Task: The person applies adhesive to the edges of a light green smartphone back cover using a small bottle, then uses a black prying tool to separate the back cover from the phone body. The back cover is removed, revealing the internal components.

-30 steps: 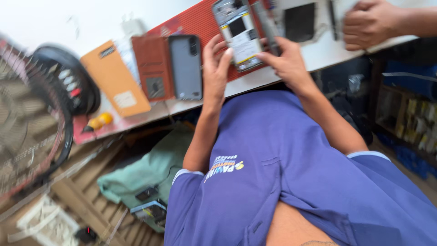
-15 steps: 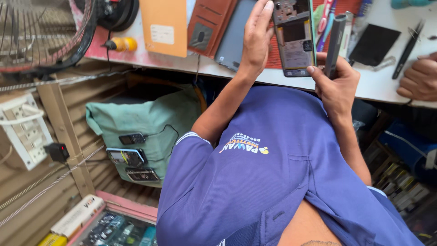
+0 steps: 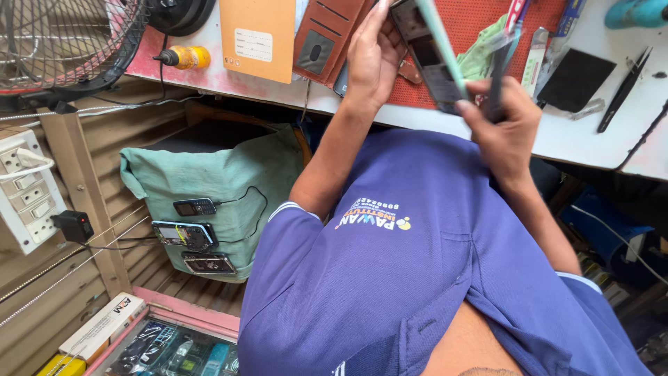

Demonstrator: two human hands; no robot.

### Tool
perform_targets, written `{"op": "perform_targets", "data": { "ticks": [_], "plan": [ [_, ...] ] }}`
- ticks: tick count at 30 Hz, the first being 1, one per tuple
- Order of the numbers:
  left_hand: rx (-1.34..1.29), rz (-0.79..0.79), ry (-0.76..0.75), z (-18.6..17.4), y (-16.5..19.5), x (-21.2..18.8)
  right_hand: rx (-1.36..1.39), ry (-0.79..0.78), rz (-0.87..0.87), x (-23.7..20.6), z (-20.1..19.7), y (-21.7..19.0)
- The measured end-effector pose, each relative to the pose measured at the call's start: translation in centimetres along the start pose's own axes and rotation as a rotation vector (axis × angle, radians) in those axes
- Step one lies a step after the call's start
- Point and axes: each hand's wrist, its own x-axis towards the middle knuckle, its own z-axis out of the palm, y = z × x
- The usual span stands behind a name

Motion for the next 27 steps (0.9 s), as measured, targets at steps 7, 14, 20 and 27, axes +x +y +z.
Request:
{"op": "perform_targets", "data": {
  "ticks": [7, 14, 20, 27],
  "plan": [
    [0.337, -0.069, -0.237, -0.7, 2.2, -2.3, 0.67, -0.034, 0.444, 0.2, -0.2, 1.5],
    [0.524, -0.156, -0.318, -2.8, 2.7, -4.5, 0.829, 0.062, 0.032, 2.0, -3.3, 2.7],
    [0.534, -0.138, -0.385, -3.1, 1.4, -4.7, 0.471, -0.029, -0.343, 4.2, -2.5, -0.5],
    [0.572, -0.075, -0.372, -3.0, 0.7, -4.6, 0.101, 0.022, -0.718, 6.8, 1.1, -4.9]
  ]
}}
